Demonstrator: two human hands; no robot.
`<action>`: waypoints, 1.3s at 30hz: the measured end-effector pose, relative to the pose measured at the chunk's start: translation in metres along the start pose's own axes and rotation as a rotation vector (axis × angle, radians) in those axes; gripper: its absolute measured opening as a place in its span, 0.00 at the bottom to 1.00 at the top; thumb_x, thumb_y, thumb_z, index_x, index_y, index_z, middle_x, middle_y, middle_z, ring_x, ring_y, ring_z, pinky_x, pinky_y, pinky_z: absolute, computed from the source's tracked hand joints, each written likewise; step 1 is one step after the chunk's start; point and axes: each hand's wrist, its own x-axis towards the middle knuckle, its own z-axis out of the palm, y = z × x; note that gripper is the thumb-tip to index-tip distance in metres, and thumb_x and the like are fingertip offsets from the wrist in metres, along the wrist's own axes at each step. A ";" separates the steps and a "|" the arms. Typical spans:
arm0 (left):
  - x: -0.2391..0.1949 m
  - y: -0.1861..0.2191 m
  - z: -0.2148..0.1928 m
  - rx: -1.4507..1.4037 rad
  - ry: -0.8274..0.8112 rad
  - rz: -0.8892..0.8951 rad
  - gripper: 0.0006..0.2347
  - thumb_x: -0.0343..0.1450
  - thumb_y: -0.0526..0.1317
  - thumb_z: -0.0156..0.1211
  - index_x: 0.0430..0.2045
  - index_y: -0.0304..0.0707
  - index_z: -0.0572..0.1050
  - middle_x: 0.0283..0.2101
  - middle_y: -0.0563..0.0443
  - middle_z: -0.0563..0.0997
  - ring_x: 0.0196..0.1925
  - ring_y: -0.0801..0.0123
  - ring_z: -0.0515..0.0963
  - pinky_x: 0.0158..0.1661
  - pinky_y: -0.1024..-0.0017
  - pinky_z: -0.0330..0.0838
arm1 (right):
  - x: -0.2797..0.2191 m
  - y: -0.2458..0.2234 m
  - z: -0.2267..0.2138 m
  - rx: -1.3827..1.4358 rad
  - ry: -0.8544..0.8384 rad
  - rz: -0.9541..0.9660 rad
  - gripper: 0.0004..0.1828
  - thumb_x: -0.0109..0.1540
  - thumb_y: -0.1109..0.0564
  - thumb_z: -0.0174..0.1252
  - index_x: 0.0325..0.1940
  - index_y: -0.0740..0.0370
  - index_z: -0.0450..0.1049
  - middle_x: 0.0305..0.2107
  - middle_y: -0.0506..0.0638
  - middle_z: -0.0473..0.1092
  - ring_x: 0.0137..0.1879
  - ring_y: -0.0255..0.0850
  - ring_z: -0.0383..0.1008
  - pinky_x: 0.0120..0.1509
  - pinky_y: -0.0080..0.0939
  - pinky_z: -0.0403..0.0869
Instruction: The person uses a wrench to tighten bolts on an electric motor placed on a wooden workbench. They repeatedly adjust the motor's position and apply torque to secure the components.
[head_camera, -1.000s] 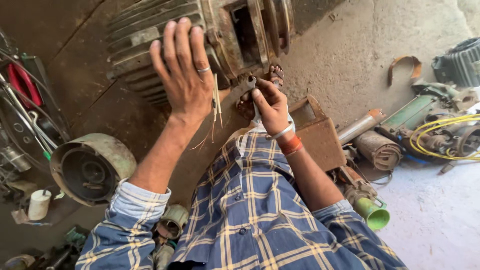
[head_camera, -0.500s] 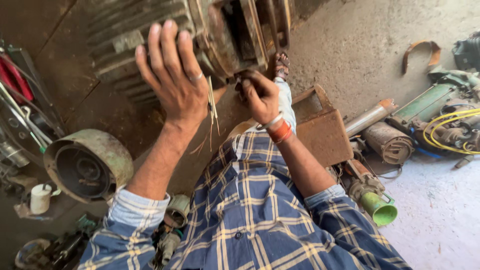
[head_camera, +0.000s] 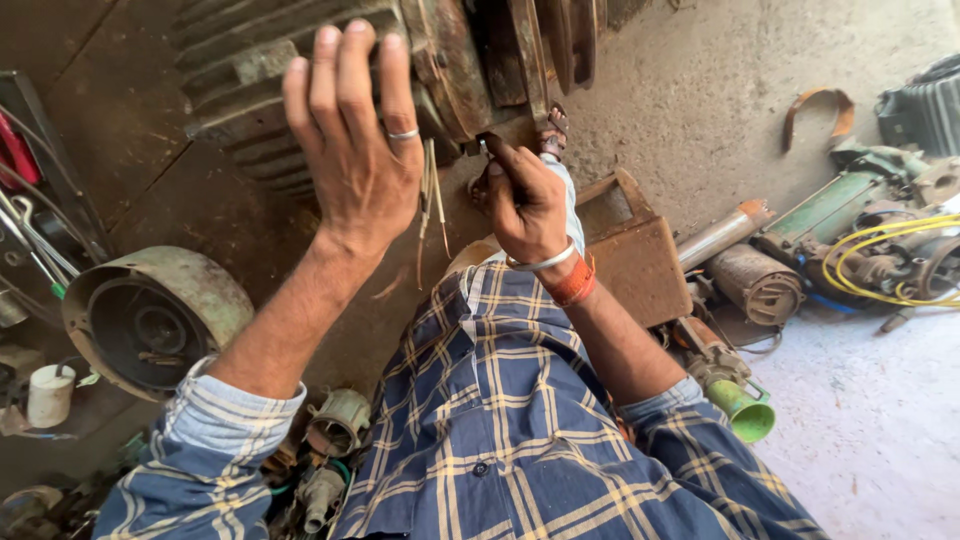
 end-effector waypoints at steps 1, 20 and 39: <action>0.001 0.000 0.001 -0.002 0.022 0.015 0.27 0.78 0.25 0.55 0.71 0.35 0.52 0.69 0.38 0.58 0.76 0.48 0.58 0.75 0.45 0.53 | 0.000 -0.003 -0.002 -0.078 -0.004 -0.022 0.16 0.68 0.70 0.52 0.59 0.70 0.75 0.29 0.53 0.69 0.34 0.39 0.71 0.40 0.36 0.69; -0.010 0.021 0.010 0.023 0.097 -0.108 0.31 0.79 0.31 0.62 0.75 0.49 0.51 0.76 0.44 0.58 0.77 0.50 0.60 0.77 0.40 0.50 | -0.029 0.044 0.019 0.270 0.072 0.305 0.05 0.75 0.61 0.52 0.53 0.65 0.69 0.30 0.43 0.69 0.34 0.26 0.63 0.35 0.29 0.64; 0.006 0.036 -0.003 0.016 0.089 -0.255 0.26 0.81 0.32 0.56 0.75 0.39 0.55 0.73 0.38 0.64 0.75 0.45 0.64 0.72 0.43 0.58 | 0.010 0.016 0.002 0.038 -0.043 0.363 0.05 0.75 0.59 0.50 0.53 0.62 0.68 0.31 0.42 0.67 0.34 0.26 0.61 0.36 0.29 0.64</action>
